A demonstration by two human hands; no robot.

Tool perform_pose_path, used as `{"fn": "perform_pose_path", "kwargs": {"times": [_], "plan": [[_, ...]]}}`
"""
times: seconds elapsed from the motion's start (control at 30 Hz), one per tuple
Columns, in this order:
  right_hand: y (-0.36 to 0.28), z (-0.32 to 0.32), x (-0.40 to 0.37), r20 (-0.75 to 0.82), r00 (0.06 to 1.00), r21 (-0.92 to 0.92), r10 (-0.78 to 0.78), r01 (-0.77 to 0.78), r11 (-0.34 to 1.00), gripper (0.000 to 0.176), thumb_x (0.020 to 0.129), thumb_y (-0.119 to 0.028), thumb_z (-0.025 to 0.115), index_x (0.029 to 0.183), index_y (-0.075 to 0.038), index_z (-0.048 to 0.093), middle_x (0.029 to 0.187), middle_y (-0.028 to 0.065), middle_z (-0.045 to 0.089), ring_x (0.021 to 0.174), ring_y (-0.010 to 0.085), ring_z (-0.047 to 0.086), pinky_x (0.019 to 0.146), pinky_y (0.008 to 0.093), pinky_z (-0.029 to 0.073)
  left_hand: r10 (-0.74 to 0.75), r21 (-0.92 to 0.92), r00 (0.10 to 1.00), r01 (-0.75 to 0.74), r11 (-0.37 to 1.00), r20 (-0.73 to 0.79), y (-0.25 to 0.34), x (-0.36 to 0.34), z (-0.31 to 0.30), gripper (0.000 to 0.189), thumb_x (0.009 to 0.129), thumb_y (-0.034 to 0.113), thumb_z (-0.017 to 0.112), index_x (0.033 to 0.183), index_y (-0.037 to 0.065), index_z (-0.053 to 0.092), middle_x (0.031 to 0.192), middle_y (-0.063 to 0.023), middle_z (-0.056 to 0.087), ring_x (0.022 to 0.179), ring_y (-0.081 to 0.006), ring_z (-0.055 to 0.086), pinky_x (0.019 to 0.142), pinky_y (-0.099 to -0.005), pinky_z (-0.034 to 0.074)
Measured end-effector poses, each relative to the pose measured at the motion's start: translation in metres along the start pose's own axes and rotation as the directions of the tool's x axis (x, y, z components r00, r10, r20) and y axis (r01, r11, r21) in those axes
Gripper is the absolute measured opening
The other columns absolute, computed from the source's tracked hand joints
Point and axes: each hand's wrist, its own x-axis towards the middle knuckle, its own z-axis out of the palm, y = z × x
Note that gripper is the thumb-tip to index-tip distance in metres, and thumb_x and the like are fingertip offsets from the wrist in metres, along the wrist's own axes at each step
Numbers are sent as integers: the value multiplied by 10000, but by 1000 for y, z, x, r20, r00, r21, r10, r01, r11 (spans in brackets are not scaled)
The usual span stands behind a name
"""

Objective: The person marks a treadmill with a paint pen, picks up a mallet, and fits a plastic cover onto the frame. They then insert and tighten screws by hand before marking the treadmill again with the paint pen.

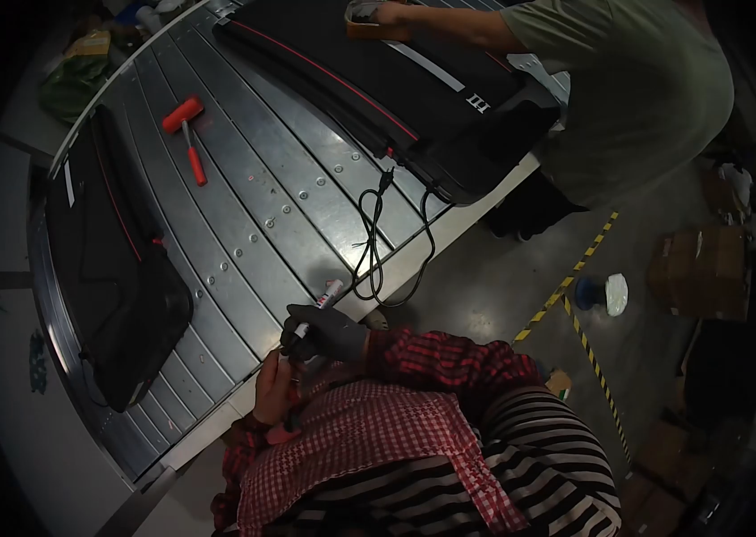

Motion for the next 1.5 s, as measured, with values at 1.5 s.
{"fn": "perform_pose_path", "kwargs": {"times": [1.5], "plan": [[-53,-45,-92,-173,687,-590,-705,501,633,173,817,-206,488,832,-43,543,713,47,565,598,95,547,523,225,431,-42,330,868,-143,933,495,53,129,71,271,798,245,571,922,10,513,600,-4,502,548,-50,447,486,-210,367]]}}
